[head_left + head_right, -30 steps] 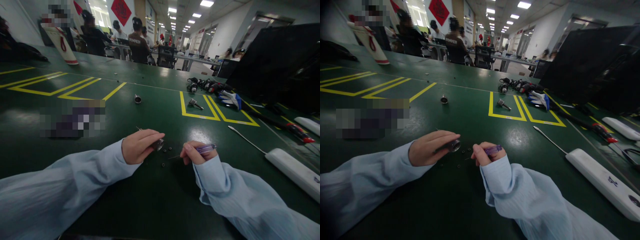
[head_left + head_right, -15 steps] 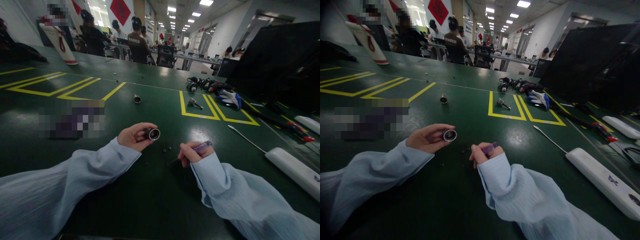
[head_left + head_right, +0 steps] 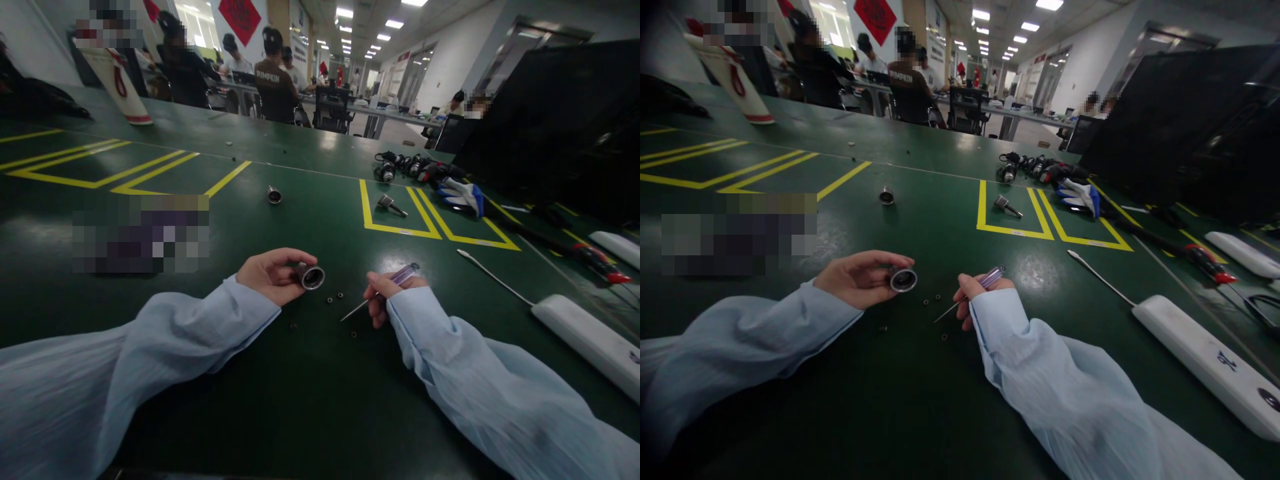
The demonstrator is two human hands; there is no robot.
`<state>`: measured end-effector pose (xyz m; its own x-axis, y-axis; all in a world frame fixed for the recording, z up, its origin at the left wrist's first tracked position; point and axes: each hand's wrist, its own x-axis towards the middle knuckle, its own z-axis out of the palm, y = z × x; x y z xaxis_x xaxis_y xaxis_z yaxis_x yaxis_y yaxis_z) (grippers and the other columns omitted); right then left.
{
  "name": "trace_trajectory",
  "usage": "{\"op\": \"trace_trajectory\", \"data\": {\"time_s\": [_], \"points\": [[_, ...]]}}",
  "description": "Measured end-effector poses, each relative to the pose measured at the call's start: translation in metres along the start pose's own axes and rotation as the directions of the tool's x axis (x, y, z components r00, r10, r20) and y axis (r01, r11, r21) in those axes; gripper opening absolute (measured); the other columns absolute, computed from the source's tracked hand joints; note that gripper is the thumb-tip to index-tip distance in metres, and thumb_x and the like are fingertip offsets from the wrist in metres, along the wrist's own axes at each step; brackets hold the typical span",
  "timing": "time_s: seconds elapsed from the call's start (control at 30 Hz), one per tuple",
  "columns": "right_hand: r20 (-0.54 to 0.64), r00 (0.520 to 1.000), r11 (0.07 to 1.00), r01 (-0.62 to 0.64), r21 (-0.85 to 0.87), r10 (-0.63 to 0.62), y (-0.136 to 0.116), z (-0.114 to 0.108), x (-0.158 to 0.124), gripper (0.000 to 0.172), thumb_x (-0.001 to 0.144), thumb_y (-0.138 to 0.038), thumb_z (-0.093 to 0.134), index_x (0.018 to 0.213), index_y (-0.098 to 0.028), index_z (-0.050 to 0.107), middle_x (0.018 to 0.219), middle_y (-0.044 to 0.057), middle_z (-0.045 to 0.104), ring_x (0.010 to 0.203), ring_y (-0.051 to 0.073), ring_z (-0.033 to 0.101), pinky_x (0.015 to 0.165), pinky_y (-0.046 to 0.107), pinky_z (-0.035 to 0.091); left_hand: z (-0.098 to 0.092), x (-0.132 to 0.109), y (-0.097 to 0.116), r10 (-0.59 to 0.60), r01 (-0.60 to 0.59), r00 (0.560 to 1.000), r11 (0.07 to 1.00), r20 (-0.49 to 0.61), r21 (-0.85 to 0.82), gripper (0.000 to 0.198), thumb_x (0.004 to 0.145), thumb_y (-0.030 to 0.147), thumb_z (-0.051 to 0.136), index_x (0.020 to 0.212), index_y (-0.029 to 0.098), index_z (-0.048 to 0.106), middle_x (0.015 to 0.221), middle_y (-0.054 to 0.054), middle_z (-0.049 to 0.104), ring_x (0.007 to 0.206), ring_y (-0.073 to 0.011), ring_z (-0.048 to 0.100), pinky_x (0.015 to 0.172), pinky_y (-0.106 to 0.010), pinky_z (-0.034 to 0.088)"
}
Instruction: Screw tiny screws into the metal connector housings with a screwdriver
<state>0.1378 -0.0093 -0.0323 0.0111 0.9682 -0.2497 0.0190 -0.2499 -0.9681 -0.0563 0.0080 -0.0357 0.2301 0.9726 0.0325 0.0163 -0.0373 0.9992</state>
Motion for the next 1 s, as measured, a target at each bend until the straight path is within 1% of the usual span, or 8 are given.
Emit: {"op": "trace_trajectory", "data": {"time_s": [0.2, 0.37, 0.53, 0.63, 0.73, 0.8, 0.9, 1.0], "points": [[0.005, 0.983, 0.983, 0.183, 0.008, -0.183, -0.005, -0.002, -0.01, 0.035, 0.067, -0.041, 0.057, 0.045, -0.015, 0.051, 0.03, -0.005, 0.043, 0.028, 0.005, 0.039, 0.03, 0.016, 0.03, 0.0, -0.001, 0.0, 0.004, -0.004, 0.999, 1.0, 0.035, -0.003, 0.033, 0.054, 0.006, 0.064, 0.086, 0.013, 0.057, 0.075, -0.001, 0.067, 0.081, -0.018, 0.064, 0.082, -0.032, 0.05], [-0.006, 0.946, 0.929, 0.317, -0.191, -0.324, -0.008, -0.004, -0.016, 0.036, 0.071, -0.036, 0.055, 0.042, -0.015, 0.05, 0.032, -0.004, 0.04, 0.03, 0.005, 0.036, 0.032, 0.019, 0.024, 0.001, -0.002, -0.002, 0.023, -0.023, 1.0, 1.0, 0.017, -0.005, 0.031, 0.056, 0.006, 0.061, 0.085, 0.015, 0.057, 0.074, 0.0, 0.067, 0.08, -0.0173, 0.065, 0.082, -0.032, 0.05], [0.018, 0.943, 0.903, 0.323, -0.284, -0.332, -0.005, -0.002, -0.015, 0.035, 0.073, -0.036, 0.053, 0.044, -0.016, 0.05, 0.033, -0.005, 0.04, 0.031, 0.005, 0.037, 0.033, 0.019, 0.025, 0.001, -0.003, -0.002, 0.037, -0.037, 0.999, 0.999, 0.011, -0.001, 0.031, 0.056, 0.006, 0.061, 0.086, 0.015, 0.058, 0.074, -0.001, 0.067, 0.08, -0.0181, 0.065, 0.082, -0.033, 0.051], [0.045, 0.966, 0.942, 0.259, -0.214, -0.255, -0.002, -0.002, -0.011, 0.036, 0.073, -0.039, 0.054, 0.046, -0.015, 0.051, 0.031, -0.005, 0.042, 0.029, 0.004, 0.037, 0.031, 0.017, 0.026, 0.001, -0.002, -0.002, 0.036, -0.036, 0.999, 0.999, 0.022, -0.01, 0.031, 0.057, 0.006, 0.061, 0.086, 0.015, 0.058, 0.076, -0.002, 0.067, 0.08, -0.0184, 0.064, 0.081, -0.034, 0.05], [0.086, 0.983, 0.986, 0.163, 0.017, -0.164, 0.001, -0.002, -0.007, 0.035, 0.071, -0.042, 0.056, 0.049, -0.015, 0.052, 0.031, -0.005, 0.044, 0.028, 0.005, 0.039, 0.031, 0.017, 0.029, -0.001, -0.002, -0.001, 0.026, -0.025, 0.999, 0.999, 0.034, -0.03, 0.033, 0.057, 0.005, 0.059, 0.089, 0.014, 0.058, 0.08, -0.004, 0.068, 0.082, -0.0185, 0.064, 0.08, -0.033, 0.05], [0.117, 0.974, 0.972, 0.173, 0.158, -0.192, 0.002, -0.002, -0.007, 0.032, 0.07, -0.041, 0.058, 0.052, -0.015, 0.054, 0.035, -0.004, 0.047, 0.031, 0.007, 0.044, 0.033, 0.018, 0.034, -0.001, -0.002, 0.002, 0.019, -0.017, 0.999, 0.999, 0.039, -0.042, 0.035, 0.057, 0.004, 0.059, 0.09, 0.014, 0.058, 0.082, -0.005, 0.068, 0.082, -0.0181, 0.064, 0.078, -0.031, 0.049], [0.084, 0.92, 0.916, 0.367, 0.163, -0.384, 0.004, -0.001, -0.01, 0.022, 0.073, -0.035, 0.055, 0.062, -0.016, 0.058, 0.047, -0.002, 0.056, 0.043, 0.009, 0.053, 0.043, 0.022, 0.043, 0.0, -0.004, 0.006, 0.007, -0.006, 0.999, 1.0, 0.048, -0.031, 0.034, 0.059, 0.005, 0.059, 0.092, 0.013, 0.058, 0.085, -0.006, 0.067, 0.081, -0.0178, 0.064, 0.075, -0.029, 0.049], [0.094, 0.736, 0.732, 0.677, -0.077, -0.671, 0.005, 0.002, -0.017, 0.012, 0.075, -0.025, 0.053, 0.07, -0.017, 0.061, 0.059, 0.001, 0.062, 0.054, 0.011, 0.057, 0.052, 0.025, 0.046, 0.002, -0.007, 0.008, -0.004, 0.004, 0.999, 1.0, 0.054, -0.01, 0.034, 0.06, 0.008, 0.059, 0.094, 0.013, 0.058, 0.084, -0.006, 0.067, 0.08, -0.0182, 0.064, 0.074, -0.03, 0.049]]}}
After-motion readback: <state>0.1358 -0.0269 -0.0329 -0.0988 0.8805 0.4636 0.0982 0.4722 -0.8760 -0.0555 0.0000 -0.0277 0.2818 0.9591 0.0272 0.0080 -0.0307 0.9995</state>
